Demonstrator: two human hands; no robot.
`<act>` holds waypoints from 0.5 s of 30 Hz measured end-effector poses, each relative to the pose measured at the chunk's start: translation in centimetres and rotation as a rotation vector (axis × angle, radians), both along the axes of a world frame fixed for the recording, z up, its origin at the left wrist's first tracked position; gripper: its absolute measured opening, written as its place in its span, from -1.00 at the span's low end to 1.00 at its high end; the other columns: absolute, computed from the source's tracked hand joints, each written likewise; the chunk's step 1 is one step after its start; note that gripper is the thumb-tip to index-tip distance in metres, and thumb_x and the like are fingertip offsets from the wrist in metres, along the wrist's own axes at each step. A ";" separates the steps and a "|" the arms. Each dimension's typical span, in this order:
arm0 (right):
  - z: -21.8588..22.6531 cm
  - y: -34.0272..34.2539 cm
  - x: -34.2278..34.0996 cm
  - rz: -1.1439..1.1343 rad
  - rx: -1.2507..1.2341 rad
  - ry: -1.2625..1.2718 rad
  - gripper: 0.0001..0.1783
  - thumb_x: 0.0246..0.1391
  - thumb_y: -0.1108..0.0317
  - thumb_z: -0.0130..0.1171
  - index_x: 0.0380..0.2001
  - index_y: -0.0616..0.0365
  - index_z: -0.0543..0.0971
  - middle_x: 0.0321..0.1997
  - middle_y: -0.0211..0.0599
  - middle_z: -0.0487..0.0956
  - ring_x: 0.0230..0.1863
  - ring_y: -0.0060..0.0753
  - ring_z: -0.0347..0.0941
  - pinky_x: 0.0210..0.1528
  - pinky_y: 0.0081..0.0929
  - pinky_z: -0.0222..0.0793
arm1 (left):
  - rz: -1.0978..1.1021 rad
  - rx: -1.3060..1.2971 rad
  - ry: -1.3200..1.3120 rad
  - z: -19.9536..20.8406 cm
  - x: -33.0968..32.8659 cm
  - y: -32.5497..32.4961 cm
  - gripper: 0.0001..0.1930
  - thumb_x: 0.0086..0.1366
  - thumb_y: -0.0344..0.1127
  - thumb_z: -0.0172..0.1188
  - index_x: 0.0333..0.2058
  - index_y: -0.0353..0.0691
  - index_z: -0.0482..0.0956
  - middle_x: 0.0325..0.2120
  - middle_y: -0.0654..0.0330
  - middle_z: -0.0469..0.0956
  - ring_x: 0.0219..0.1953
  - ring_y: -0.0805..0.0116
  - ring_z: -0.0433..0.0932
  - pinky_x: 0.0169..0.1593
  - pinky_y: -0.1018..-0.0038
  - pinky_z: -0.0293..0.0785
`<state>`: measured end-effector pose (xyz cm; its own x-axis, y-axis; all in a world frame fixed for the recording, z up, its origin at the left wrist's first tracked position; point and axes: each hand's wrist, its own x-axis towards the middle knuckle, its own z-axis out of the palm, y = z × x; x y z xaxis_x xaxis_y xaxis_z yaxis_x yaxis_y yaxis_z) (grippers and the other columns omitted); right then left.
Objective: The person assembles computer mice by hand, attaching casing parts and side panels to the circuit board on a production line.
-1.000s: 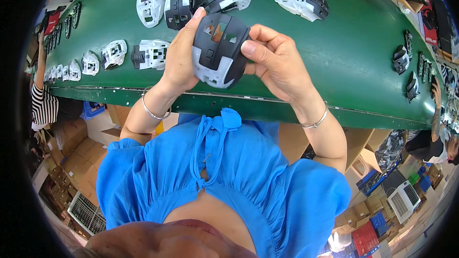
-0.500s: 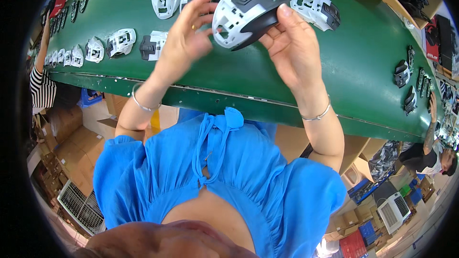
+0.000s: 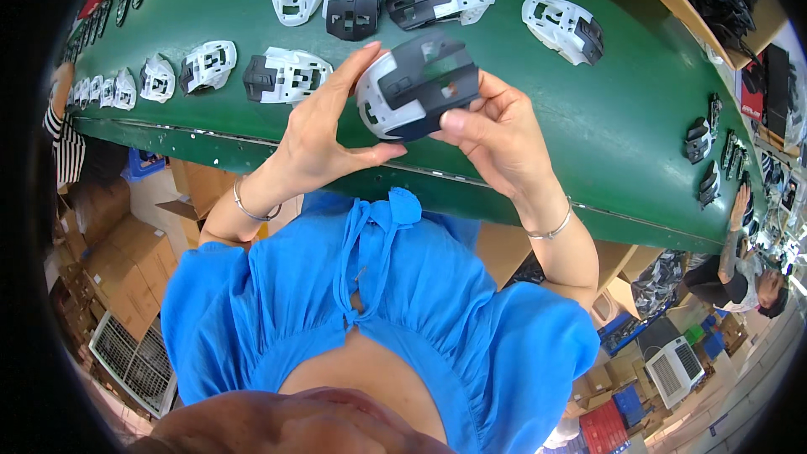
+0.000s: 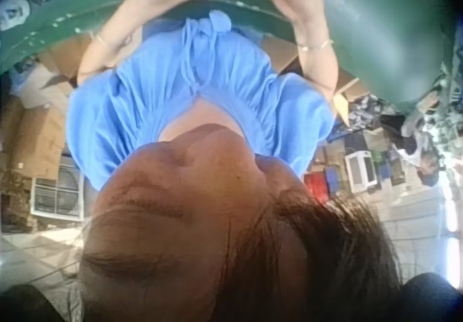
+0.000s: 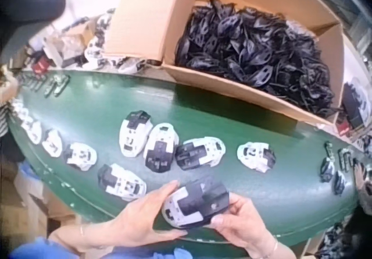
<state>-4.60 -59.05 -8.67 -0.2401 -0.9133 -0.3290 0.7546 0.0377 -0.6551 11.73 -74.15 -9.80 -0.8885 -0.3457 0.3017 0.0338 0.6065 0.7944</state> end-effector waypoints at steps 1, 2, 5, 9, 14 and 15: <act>0.2 0.0 0.0 0.004 0.006 -0.002 -0.61 -0.02 0.56 0.14 -0.06 0.34 0.40 -0.08 -0.12 0.50 -0.04 -0.27 0.47 0.03 -0.20 0.42 | 0.004 0.006 -0.002 0.0 0.1 0.0 -0.07 -0.25 -0.27 0.50 0.12 -0.38 0.21 0.08 -0.05 0.33 0.04 0.02 0.42 0.02 0.33 0.44; 0.3 -0.2 0.0 -0.035 0.023 -0.080 -0.61 -0.02 0.57 0.13 -0.06 0.34 0.39 -0.07 -0.12 0.50 -0.04 -0.26 0.46 0.04 -0.19 0.42 | -0.036 0.025 -0.001 0.1 0.0 -0.2 -0.06 -0.24 -0.28 0.50 0.13 -0.37 0.19 0.09 -0.04 0.31 0.05 0.01 0.41 0.02 0.34 0.43; 0.3 -0.1 0.5 -0.077 0.038 -0.097 -0.58 -0.01 0.55 0.11 -0.03 0.33 0.35 -0.05 -0.11 0.48 -0.02 -0.23 0.46 0.06 -0.17 0.40 | -0.080 0.119 -0.051 0.5 0.0 -0.7 -0.07 -0.20 -0.29 0.48 0.17 -0.32 0.16 0.12 0.01 0.29 0.07 0.06 0.40 0.06 0.33 0.42; 1.0 -0.3 1.3 -0.067 0.063 0.173 -0.52 0.03 0.48 0.09 0.03 0.29 0.26 -0.02 -0.10 0.45 0.03 -0.19 0.42 0.09 -0.12 0.36 | -0.123 0.390 -0.145 0.5 -0.2 -0.7 -0.09 -0.14 -0.31 0.46 0.19 -0.26 0.14 0.12 0.04 0.27 0.12 0.20 0.33 0.12 0.28 0.38; 0.0 -0.7 1.7 -0.158 0.019 -0.094 -0.53 0.06 0.47 0.07 0.04 0.28 0.24 0.00 -0.08 0.43 0.00 -0.17 0.44 0.05 -0.15 0.41 | -0.007 0.209 0.066 -0.1 -0.9 -0.5 -0.19 -0.15 -0.28 0.42 0.11 -0.33 0.24 0.09 -0.04 0.31 0.07 0.00 0.37 0.08 0.32 0.35; -0.2 -0.8 2.1 -0.222 -0.009 -0.131 -0.54 0.07 0.47 0.06 0.04 0.28 0.24 0.01 -0.06 0.42 -0.01 -0.17 0.45 0.02 -0.15 0.43 | -0.010 0.209 0.067 -0.2 -1.0 -0.4 -0.19 -0.15 -0.28 0.42 0.11 -0.33 0.24 0.09 -0.04 0.31 0.07 0.00 0.37 0.08 0.32 0.35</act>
<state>-2.54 -59.83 -8.83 -0.3911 -0.8459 -0.3626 0.8221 -0.1441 -0.5508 10.69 -74.54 -10.00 -0.8726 -0.3986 0.2823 0.0953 0.4280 0.8988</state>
